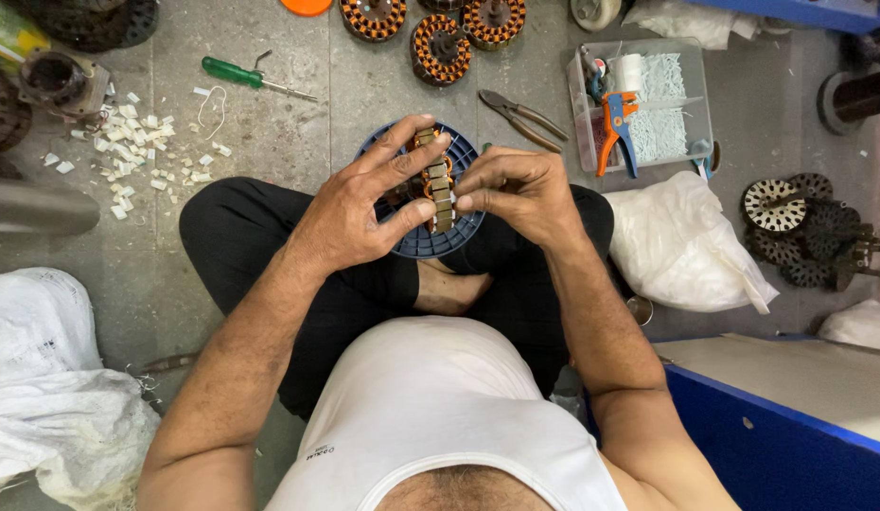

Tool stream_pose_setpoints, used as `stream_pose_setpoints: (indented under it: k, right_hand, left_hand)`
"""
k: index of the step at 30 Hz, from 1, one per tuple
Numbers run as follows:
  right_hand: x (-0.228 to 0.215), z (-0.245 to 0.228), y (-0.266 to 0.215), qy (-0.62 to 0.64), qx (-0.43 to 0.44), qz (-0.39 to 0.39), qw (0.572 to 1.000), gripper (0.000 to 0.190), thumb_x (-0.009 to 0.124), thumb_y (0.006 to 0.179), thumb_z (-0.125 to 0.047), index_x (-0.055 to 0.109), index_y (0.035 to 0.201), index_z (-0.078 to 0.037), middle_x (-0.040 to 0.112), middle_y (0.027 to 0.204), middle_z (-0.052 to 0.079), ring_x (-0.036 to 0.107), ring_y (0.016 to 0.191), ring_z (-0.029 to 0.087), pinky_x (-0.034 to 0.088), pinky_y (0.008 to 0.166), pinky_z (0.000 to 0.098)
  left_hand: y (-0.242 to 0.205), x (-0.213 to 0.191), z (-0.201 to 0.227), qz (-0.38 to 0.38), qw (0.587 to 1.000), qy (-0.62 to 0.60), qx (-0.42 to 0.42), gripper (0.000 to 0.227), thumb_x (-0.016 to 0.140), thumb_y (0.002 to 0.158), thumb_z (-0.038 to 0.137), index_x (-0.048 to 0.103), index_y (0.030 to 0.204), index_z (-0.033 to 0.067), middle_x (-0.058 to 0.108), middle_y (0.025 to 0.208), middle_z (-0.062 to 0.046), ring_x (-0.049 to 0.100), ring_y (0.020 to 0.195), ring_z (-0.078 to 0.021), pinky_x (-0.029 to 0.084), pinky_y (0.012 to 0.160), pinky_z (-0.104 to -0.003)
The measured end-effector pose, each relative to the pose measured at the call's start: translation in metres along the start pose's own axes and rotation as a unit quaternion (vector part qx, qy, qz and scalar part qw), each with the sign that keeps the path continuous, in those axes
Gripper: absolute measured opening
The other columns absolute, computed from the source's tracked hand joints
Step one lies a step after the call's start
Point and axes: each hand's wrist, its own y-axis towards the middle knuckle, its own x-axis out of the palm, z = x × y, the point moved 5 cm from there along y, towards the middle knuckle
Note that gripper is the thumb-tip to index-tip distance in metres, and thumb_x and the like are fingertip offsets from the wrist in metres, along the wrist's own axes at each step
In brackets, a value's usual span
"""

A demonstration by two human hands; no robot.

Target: The person sits on the floor and inserts small white plastic spacers into the slots of a motor stator. They use a green-handled screwdriver to push the spacers into place between the copper windings. The person repeats this process for multiple slots around the stator.

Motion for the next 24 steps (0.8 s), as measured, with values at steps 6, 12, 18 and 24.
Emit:
stream_pose_setpoints:
  k: [6, 12, 18, 24]
  right_hand:
    - [0.007, -0.018, 0.000, -0.078, -0.029, -0.011, 0.996, 0.013, 0.083, 0.085, 0.003, 0.077, 0.096, 0.000, 0.073, 0.094, 0.007, 0.069, 0.084, 0.011, 0.055, 0.072, 0.0228]
    - [0.006, -0.016, 0.007, -0.103, 0.087, -0.004, 0.991, 0.015, 0.084, 0.084, 0.001, 0.072, 0.092, 0.000, 0.075, 0.086, 0.006, 0.071, 0.077, 0.009, 0.059, 0.068, 0.0226]
    - [0.005, -0.016, 0.018, -0.067, 0.117, -0.068, 0.988, 0.018, 0.082, 0.084, 0.002, 0.067, 0.093, 0.001, 0.075, 0.086, 0.008, 0.073, 0.078, 0.010, 0.062, 0.069, 0.0250]
    - [-0.002, -0.001, 0.010, 0.050, 0.114, -0.060, 0.990, 0.019, 0.081, 0.087, 0.003, 0.066, 0.099, 0.002, 0.074, 0.087, 0.009, 0.073, 0.078, 0.015, 0.063, 0.070, 0.0272]
  left_hand:
    - [-0.003, 0.000, -0.001, 0.000, 1.000, -0.002, 0.007, 0.064, 0.076, 0.095, 0.036, 0.050, 0.152, 0.0301, 0.041, 0.165, -0.007, 0.050, 0.147, -0.0325, 0.050, 0.115, -0.049]
    - [-0.002, 0.000, 0.002, -0.003, 1.000, -0.004, -0.002, 0.065, 0.075, 0.093, 0.029, 0.050, 0.153, 0.0301, 0.041, 0.165, -0.007, 0.050, 0.146, -0.0324, 0.050, 0.114, -0.048]
    - [-0.003, -0.002, 0.007, 0.013, 1.000, -0.022, -0.013, 0.062, 0.075, 0.090, 0.024, 0.056, 0.149, 0.0288, 0.045, 0.164, -0.005, 0.052, 0.146, -0.0298, 0.049, 0.118, -0.045]
    - [-0.002, -0.003, 0.012, 0.010, 0.999, -0.046, -0.015, 0.059, 0.075, 0.091, 0.024, 0.057, 0.147, 0.0278, 0.046, 0.164, -0.004, 0.052, 0.147, -0.0276, 0.048, 0.120, -0.044]
